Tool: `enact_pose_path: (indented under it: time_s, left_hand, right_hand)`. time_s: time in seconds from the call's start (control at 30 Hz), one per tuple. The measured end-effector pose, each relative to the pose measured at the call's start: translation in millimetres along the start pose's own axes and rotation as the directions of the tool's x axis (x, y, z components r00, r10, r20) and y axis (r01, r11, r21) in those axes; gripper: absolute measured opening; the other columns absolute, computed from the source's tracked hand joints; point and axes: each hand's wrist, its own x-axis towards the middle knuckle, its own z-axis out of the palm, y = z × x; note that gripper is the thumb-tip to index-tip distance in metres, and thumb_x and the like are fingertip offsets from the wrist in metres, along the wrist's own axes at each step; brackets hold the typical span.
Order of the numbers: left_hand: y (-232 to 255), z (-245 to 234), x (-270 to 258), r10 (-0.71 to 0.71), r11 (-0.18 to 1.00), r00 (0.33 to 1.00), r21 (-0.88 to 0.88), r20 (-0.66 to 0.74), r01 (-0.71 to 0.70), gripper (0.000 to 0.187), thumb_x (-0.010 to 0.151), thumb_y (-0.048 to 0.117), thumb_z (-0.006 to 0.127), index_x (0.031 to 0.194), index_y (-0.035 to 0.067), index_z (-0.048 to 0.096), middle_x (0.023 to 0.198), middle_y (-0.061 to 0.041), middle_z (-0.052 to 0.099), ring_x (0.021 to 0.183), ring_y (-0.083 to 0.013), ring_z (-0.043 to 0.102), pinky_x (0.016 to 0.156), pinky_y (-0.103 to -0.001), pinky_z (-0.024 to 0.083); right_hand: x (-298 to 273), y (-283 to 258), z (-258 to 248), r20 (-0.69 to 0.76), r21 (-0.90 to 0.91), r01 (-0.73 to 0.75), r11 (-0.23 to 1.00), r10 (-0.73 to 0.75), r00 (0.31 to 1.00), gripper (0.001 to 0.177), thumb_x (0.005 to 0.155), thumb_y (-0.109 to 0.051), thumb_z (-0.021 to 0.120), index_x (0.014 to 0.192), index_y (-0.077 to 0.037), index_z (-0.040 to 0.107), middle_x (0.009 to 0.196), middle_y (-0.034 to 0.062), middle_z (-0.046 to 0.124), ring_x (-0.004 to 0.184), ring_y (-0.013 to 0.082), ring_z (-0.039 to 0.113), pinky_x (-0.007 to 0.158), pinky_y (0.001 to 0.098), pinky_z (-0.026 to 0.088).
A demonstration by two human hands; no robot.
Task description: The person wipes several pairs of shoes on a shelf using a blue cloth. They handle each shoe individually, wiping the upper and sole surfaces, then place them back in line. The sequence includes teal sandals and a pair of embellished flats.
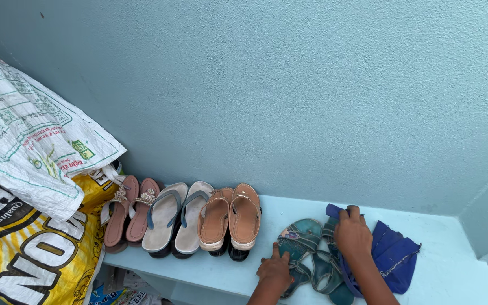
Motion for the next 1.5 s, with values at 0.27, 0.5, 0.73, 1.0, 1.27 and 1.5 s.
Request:
enact_pose_path:
  time_s: [0.27,0.5,0.73,1.0,1.27,1.5]
  left_hand:
    - [42.7,-7.8,-9.2,0.171,0.94,0.978,0.317,-0.117,-0.126,0.092,0.091,0.063,0.068,0.159,0.01,0.035,0.174,-0.018,0.0,0.157,-0.0518,0.004,0.116,-0.075,0.018]
    - [100.3,41.0,19.4,0.455,0.884,0.89,0.127,-0.011,-0.45,0.093,0.085,0.047,0.074,0.161,0.017,0.029,0.171,-0.015,0.013,0.154,-0.05,0.012,0.111,-0.085,0.01]
    - [117.7,58.3,23.0,0.404,0.885,0.911,0.286,-0.084,-0.366,0.075,0.093,0.029,0.07,0.159,0.011,0.039,0.17,-0.02,0.021,0.151,-0.0565,0.022,0.106,-0.091,0.01]
    - [124.5,54.9,26.5,0.343,0.921,0.937,0.215,-0.061,-0.324,0.062,0.101,0.022,0.056,0.159,0.013,0.038,0.173,-0.016,0.013,0.152,-0.0551,0.018,0.106,-0.091,0.008]
    - [127.2,49.0,25.3,0.289,0.944,0.957,0.181,-0.043,-0.277,0.055,0.106,0.031,0.047,0.158,0.015,0.037,0.173,-0.014,0.011,0.154,-0.0527,0.016,0.107,-0.092,0.009]
    - [125.4,42.0,17.2,0.269,0.949,0.963,0.17,0.013,-0.267,0.068,0.103,0.028,0.054,0.164,0.019,0.025,0.174,-0.011,0.0,0.155,-0.0513,0.009,0.107,-0.092,0.011]
  right_hand:
    - [-18.3,50.4,72.9,0.212,-0.118,0.149,0.982,-0.121,0.97,0.069,0.093,-0.022,0.051,0.158,-0.015,0.027,0.165,0.0067,0.027,0.152,0.0255,0.027,0.123,0.0417,0.028]
    - [15.9,51.3,48.4,0.364,0.043,0.102,0.994,-0.11,0.925,0.064,0.09,-0.002,0.056,0.151,-0.023,0.051,0.163,-0.0037,0.047,0.15,0.0209,0.048,0.122,0.0315,0.045]
    - [25.3,38.2,70.8,0.3,-0.112,0.256,0.96,-0.213,0.93,0.076,0.09,-0.006,0.057,0.16,-0.013,0.031,0.171,0.0073,0.02,0.15,0.0273,0.024,0.119,0.0408,0.029]
    - [32.3,53.0,79.1,0.355,0.001,0.277,0.961,-0.259,0.898,0.073,0.086,-0.002,0.053,0.155,-0.021,0.039,0.169,-0.0049,0.026,0.158,0.019,0.025,0.127,0.0317,0.03]
    - [29.9,46.9,72.1,0.283,-0.065,0.274,0.959,-0.246,0.927,0.069,0.09,-0.003,0.053,0.155,-0.02,0.038,0.169,-0.0015,0.024,0.156,0.0216,0.025,0.126,0.0344,0.029]
    - [21.7,49.8,36.5,0.346,0.048,-0.101,0.994,0.079,0.935,0.064,0.09,-0.013,0.064,0.152,-0.012,0.048,0.164,0.0096,0.039,0.147,0.0283,0.044,0.118,0.0371,0.042]
